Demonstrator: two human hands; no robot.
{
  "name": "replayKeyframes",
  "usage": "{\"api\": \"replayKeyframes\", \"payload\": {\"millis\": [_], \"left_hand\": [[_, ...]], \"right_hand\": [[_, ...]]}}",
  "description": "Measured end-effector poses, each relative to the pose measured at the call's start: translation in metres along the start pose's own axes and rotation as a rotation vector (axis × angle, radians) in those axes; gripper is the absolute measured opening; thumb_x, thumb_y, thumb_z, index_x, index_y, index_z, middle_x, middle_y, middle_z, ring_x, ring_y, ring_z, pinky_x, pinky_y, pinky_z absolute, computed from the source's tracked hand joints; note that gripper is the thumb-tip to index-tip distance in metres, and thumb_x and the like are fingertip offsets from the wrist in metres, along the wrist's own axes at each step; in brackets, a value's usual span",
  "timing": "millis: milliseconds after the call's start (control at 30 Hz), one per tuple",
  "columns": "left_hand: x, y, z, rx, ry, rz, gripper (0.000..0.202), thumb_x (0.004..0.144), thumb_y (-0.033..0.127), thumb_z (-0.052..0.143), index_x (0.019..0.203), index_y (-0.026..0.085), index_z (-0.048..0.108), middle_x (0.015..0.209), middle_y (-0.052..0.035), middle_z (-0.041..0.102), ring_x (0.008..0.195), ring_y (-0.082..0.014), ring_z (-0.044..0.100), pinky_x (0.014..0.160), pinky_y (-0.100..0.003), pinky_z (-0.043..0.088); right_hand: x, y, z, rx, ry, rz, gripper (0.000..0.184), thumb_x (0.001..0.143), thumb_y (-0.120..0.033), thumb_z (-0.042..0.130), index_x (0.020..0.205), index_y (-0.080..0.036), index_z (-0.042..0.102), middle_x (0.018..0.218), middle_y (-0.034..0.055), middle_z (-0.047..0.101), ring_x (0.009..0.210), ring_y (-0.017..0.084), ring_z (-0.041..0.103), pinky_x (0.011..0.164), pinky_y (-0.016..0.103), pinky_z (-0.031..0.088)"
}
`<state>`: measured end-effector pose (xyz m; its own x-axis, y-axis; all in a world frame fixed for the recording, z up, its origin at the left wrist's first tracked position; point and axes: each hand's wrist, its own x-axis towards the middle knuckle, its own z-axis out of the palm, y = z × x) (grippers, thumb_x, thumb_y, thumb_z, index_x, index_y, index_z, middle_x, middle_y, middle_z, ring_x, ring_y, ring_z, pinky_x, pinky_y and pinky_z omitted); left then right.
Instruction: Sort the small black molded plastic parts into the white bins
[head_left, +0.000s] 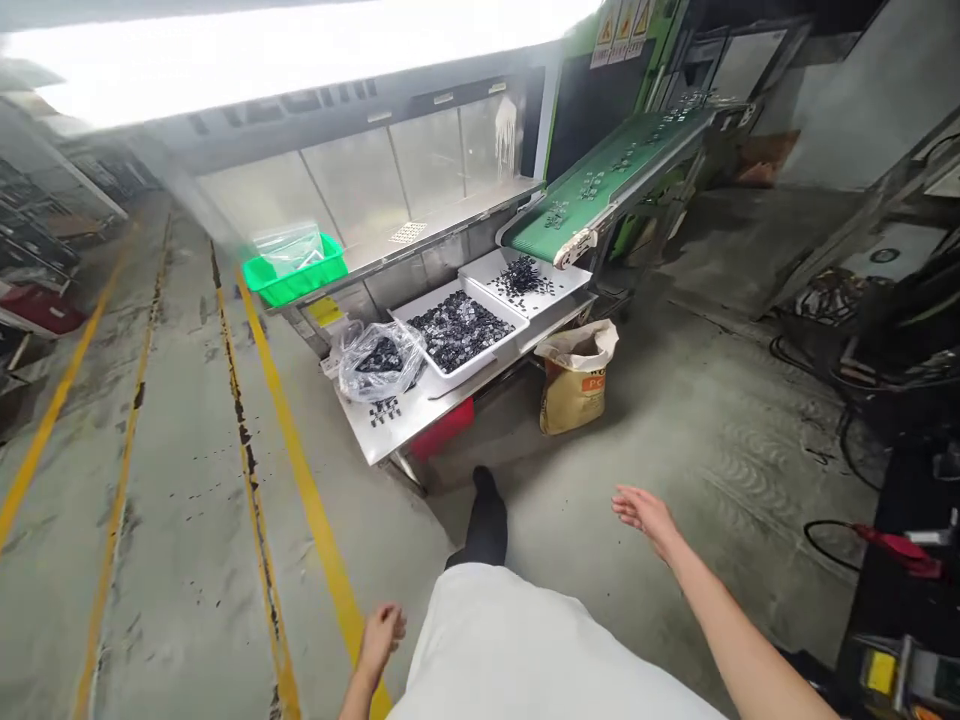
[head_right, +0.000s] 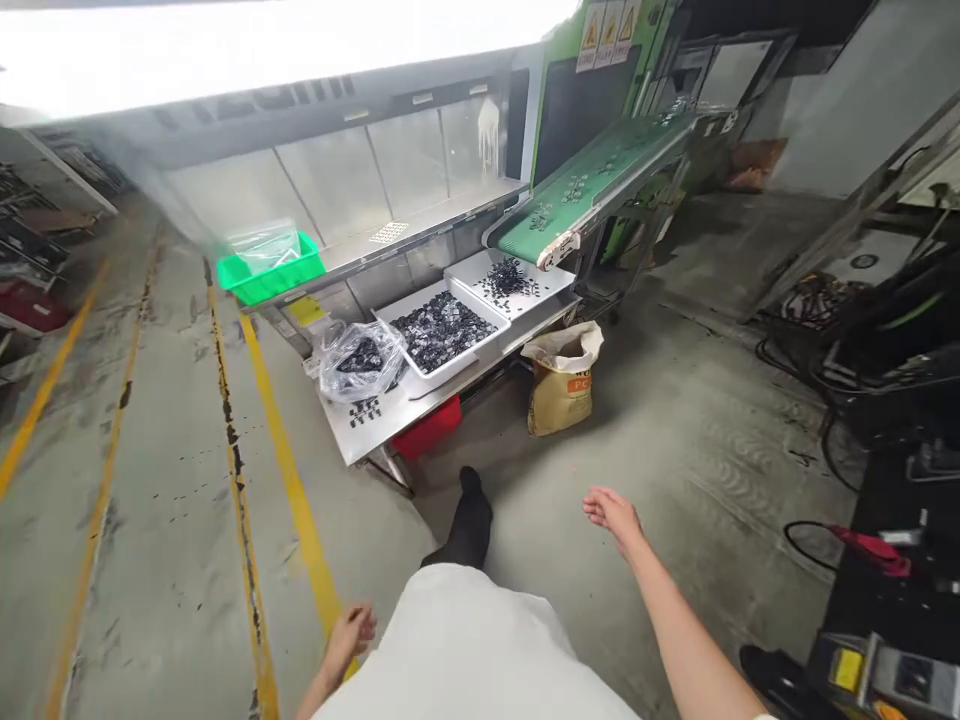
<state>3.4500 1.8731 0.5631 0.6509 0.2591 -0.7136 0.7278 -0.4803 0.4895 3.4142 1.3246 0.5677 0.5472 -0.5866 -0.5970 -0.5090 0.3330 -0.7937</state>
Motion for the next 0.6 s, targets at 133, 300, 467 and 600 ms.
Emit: {"api": "replayKeyframes", "payload": {"millis": [133,300,467,600], "left_hand": [[0.051,0.174,0.017,-0.205,-0.009,0.334,0.072,0.052,0.081,0.066,0.093,0.021,0.065,0.092,-0.0113,0.072,0.086,-0.0265,0.072,0.066,-0.034,0.054],[0.022,0.404,0.063,-0.065,-0.388,0.772,0.055,0.083,0.064,0.069,0.117,0.021,0.073,0.112,-0.0114,0.076,0.104,-0.0255,0.071,0.1,-0.04,0.055],[0.024,0.584,0.123,-0.165,-0.517,0.956,0.047,0.091,0.056,0.069,0.121,0.02,0.072,0.121,-0.013,0.073,0.105,-0.025,0.07,0.095,-0.04,0.057],[0.075,0.714,0.162,-0.337,-0.394,0.902,0.054,0.091,0.057,0.066,0.129,0.018,0.066,0.13,-0.0158,0.068,0.114,-0.0271,0.067,0.096,-0.041,0.058]], "right_hand": [[0.064,-0.113,0.049,0.192,-0.072,-0.048,0.018,0.085,-0.031,0.077,0.096,-0.019,0.072,0.092,0.011,0.076,0.08,0.02,0.075,0.065,0.024,0.061],[0.131,-0.257,0.09,0.284,-0.202,-0.222,0.024,0.085,-0.03,0.079,0.104,-0.017,0.073,0.096,0.0107,0.075,0.087,0.022,0.074,0.073,0.028,0.063],[0.25,-0.372,0.132,0.36,-0.164,-0.317,0.025,0.084,-0.028,0.075,0.106,-0.017,0.071,0.097,0.0091,0.075,0.09,0.021,0.072,0.079,0.031,0.062],[0.361,-0.43,0.186,0.31,-0.014,-0.204,0.024,0.087,-0.03,0.067,0.107,-0.018,0.067,0.1,0.0081,0.072,0.096,0.021,0.07,0.085,0.032,0.06]]}}
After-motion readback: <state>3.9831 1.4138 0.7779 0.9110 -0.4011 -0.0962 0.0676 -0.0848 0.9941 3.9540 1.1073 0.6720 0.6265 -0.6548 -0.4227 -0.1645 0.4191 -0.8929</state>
